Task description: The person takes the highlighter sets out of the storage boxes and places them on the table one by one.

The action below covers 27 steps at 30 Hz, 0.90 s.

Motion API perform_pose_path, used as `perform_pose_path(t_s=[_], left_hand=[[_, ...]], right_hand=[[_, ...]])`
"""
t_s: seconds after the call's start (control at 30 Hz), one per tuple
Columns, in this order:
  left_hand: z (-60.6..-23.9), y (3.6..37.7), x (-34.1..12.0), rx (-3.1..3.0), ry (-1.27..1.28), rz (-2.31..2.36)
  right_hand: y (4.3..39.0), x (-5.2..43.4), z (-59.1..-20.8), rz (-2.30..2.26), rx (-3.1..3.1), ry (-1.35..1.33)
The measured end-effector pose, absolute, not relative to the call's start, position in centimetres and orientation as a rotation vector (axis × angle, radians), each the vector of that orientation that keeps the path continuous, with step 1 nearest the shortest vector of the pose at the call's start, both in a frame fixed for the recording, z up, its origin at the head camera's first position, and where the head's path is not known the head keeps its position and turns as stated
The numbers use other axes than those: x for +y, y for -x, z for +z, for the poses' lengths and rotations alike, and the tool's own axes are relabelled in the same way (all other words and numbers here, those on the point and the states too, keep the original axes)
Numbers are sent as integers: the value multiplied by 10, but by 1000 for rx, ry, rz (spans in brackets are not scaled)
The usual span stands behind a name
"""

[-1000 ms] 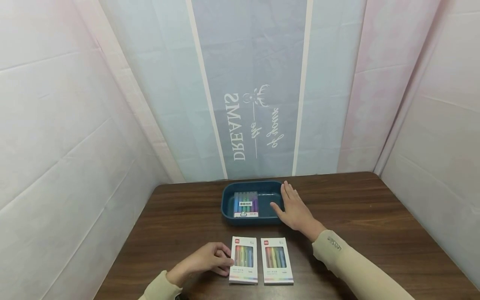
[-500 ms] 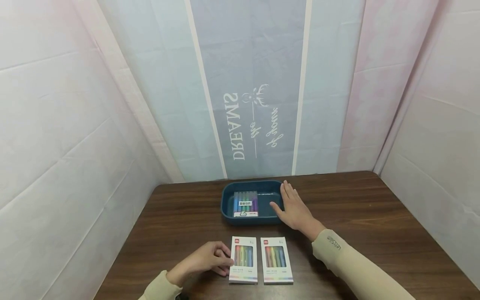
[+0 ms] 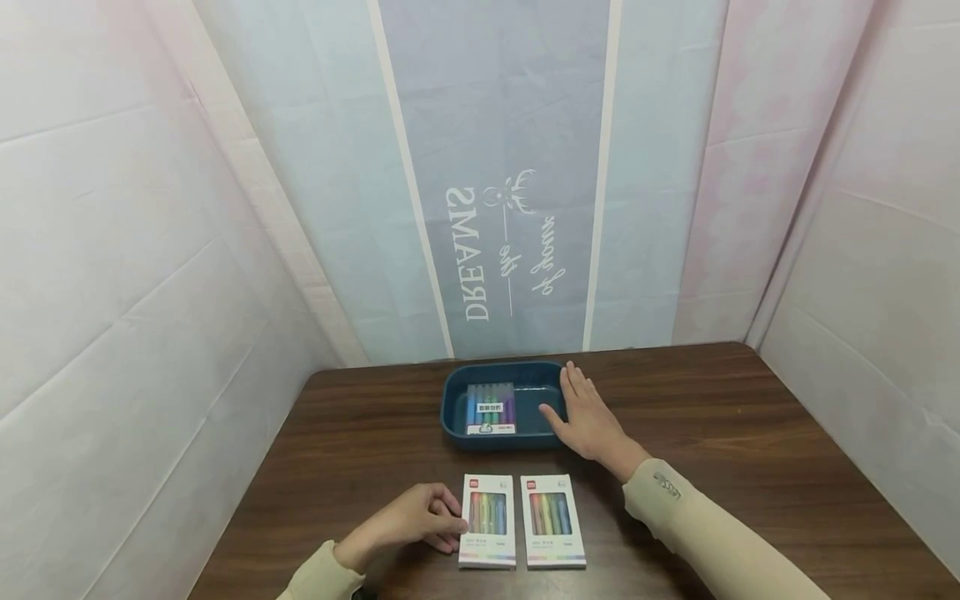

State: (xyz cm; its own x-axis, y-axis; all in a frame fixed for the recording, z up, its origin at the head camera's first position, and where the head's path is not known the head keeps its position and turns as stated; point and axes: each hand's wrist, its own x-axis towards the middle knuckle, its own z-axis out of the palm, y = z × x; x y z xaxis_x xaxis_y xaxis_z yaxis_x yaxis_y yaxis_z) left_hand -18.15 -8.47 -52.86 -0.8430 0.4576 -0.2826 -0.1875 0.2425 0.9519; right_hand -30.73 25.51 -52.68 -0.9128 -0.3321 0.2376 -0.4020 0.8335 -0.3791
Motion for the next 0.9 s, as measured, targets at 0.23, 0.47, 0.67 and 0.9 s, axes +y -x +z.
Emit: perform_pose_path(t_s=[0.23, 0.47, 0.67, 0.9], left_hand=[[-529, 180, -84, 1990, -237, 1665], [-530, 180, -85, 1988, -237, 1666], [-529, 181, -85, 2024, -235, 1638], [-529, 185, -90, 2070, -257, 1622]], right_hand=[[306, 255, -527, 657, -2845, -585], [306, 255, -528, 658, -2840, -586], [307, 255, -530, 657, -2841, -580], [308, 255, -534, 640, -2834, -567]])
